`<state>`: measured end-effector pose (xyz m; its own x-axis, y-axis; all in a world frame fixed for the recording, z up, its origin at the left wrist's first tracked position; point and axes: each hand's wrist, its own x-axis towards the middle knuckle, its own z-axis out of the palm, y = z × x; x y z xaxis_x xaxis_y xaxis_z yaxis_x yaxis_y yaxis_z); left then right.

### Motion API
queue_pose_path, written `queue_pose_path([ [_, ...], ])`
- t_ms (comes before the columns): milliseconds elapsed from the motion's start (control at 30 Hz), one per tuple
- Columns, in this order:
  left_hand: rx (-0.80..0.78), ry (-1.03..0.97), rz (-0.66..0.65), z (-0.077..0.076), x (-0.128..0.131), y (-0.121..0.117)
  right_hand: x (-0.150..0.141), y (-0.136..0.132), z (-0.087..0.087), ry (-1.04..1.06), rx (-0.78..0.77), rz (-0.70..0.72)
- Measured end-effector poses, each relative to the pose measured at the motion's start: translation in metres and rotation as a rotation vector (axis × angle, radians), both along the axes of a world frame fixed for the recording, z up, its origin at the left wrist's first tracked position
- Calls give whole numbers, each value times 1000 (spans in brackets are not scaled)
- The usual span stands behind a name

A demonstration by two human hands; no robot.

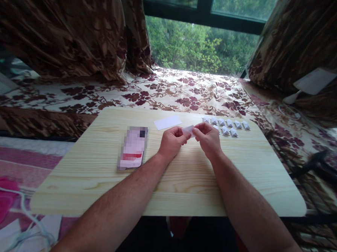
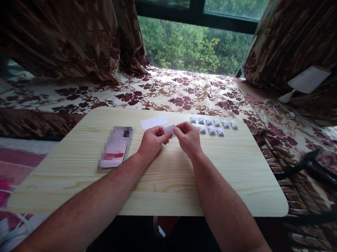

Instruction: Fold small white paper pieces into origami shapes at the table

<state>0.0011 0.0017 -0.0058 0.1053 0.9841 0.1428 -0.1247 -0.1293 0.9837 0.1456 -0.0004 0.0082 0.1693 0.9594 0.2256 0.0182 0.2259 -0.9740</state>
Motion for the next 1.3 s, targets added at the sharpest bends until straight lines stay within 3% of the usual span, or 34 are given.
queue_pose_path([
  [200,23,44,20,0,-1,0,-1,-4,3,-101,-24,71],
  [667,38,96,19,2,-1,-2,0,-4,2,-50,-6,43],
  [1300,18,121,-15,6,-2,-6,-1,-6,0,-158,72,24],
])
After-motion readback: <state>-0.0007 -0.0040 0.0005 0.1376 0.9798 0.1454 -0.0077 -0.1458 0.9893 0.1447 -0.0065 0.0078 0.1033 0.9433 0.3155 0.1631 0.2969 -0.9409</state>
